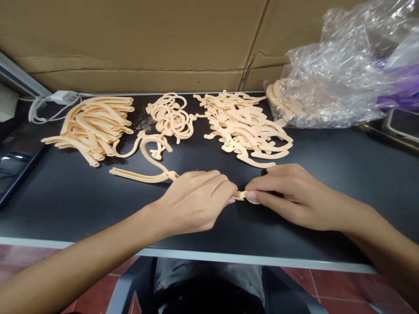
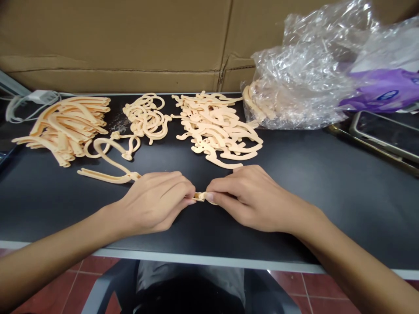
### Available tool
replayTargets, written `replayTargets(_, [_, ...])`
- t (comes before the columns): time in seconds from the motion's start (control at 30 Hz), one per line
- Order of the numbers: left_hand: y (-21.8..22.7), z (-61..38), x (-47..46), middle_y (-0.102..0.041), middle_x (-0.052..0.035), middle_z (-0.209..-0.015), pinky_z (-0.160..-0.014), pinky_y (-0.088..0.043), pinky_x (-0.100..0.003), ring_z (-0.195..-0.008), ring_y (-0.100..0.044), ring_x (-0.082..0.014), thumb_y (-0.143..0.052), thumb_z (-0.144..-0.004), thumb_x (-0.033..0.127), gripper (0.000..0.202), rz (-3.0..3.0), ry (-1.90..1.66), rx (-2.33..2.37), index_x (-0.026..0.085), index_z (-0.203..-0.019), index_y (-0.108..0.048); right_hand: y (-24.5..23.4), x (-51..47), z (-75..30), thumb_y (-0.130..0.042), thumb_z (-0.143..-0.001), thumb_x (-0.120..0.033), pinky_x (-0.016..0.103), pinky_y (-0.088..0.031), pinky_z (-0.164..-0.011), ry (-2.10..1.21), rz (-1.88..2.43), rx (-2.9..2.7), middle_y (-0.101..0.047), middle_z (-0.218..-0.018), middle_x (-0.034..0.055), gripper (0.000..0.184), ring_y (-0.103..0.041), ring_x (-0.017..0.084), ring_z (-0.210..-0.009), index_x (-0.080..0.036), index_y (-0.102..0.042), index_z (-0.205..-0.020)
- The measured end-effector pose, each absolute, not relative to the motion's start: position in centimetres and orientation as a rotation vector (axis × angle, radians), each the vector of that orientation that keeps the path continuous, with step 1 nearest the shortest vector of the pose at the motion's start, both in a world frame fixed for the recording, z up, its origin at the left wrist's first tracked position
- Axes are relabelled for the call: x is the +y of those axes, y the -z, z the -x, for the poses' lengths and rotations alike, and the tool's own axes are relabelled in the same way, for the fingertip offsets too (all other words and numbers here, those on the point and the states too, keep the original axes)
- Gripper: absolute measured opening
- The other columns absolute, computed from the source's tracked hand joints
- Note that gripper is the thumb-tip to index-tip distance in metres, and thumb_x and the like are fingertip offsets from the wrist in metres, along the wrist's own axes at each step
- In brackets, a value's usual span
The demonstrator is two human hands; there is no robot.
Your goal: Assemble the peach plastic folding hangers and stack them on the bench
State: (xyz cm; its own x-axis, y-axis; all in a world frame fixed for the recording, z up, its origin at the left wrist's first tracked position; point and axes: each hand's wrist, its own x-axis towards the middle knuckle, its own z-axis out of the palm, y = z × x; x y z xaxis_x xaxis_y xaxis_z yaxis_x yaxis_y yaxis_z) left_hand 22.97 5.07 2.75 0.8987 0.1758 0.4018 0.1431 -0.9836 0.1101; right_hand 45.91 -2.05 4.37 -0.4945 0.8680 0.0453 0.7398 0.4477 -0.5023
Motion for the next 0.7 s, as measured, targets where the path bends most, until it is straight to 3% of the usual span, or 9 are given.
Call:
replayTargets(0.33, [-2.9, -23.0, 5.0, -0.064, -0.0023, -0.075, -0.059, -0.044, -0.026, -0.067, -0.058, -0.0137, -0.045, -0.102, 0.018, 0.022, -2.953, -0.636, 0.316, 0.014, -0.083, -0.057, -3.6, -2.5, -45.4, -0.041, -0.104, -0.033, 0.032, -0.025, -0.058, -0.426, 1.408, -2.416, -0.060, -0.058, 0.0000, 0.039, -0.042, 0.013, -0.053, -0.019, -0.072, -0.086])
replayTargets(0.7, [-3.0, -22.9, 5.0, -0.064, -0.0010, -0.075, -0.058, -0.043, -0.024, -0.065, -0.056, -0.0114, -0.047, -0.101, 0.018, 0.019, -2.899, -0.630, 0.332, 0.015, -0.084, -0.055, -3.2, -3.0, -45.4, -0.043, -0.099, -0.018, 0.033, -0.023, -0.058, -0.088, 1.308, -2.557, -0.058, -0.059, 0.0008, 0.030, -0.044, 0.012, -0.052, -0.018, -0.065, -0.078])
